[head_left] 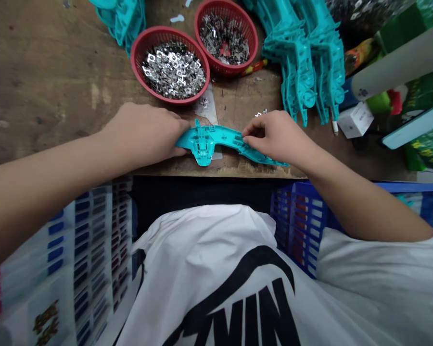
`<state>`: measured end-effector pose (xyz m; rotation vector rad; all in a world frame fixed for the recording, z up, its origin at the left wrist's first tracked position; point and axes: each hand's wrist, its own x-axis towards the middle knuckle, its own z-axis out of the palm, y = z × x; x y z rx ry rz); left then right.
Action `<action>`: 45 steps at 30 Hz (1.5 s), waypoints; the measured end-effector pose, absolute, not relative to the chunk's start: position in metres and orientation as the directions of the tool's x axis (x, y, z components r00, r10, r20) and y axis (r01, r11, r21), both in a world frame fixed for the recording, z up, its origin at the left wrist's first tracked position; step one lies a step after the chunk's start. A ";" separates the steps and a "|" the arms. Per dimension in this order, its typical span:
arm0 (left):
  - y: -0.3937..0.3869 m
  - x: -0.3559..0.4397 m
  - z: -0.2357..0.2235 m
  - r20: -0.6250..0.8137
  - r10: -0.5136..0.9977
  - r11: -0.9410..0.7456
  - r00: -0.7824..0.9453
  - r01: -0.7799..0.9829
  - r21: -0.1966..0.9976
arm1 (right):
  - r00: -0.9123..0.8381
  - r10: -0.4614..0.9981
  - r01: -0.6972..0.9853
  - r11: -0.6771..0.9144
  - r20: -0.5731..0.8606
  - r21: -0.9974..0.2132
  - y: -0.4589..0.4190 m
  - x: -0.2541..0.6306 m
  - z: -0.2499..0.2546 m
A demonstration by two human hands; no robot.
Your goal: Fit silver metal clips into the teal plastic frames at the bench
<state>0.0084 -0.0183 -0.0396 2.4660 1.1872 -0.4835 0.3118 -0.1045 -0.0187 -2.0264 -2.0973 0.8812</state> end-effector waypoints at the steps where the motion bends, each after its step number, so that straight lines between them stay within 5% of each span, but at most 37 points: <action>1: -0.019 0.010 -0.037 -0.467 0.662 -0.605 0.585 0.786 0.127 | -0.123 0.943 0.894 -0.030 -0.309 -0.447 -0.106 0.310 -0.018; 9: -0.018 0.014 -0.037 -0.437 0.675 -0.593 0.594 0.790 0.156 | -0.148 0.946 0.928 0.031 -0.290 -0.370 -0.109 0.304 -0.018; 15: -0.013 0.004 -0.032 -0.418 0.648 -0.677 0.637 0.733 0.066 | -0.227 0.926 0.930 0.114 -0.302 -0.350 -0.106 0.308 -0.009; 22: 0.045 -0.036 -0.039 0.056 0.662 -0.709 0.747 0.601 0.369 | -0.299 0.938 0.863 0.188 -0.174 -0.470 -0.107 0.324 0.007; 25: 0.057 -0.037 -0.059 0.017 0.733 -0.620 0.680 0.658 0.428 | -0.343 0.923 0.844 0.222 -0.173 -0.489 -0.107 0.327 0.012; 38: 0.058 -0.037 -0.083 -0.018 0.798 -0.575 0.603 0.770 0.277 | -0.581 0.784 0.751 0.414 -0.217 -0.514 -0.104 0.332 0.024; 45: 0.055 -0.026 -0.089 -0.016 0.831 -0.495 0.556 0.753 0.434 | -0.622 0.761 0.708 0.445 -0.184 -0.548 -0.106 0.331 0.017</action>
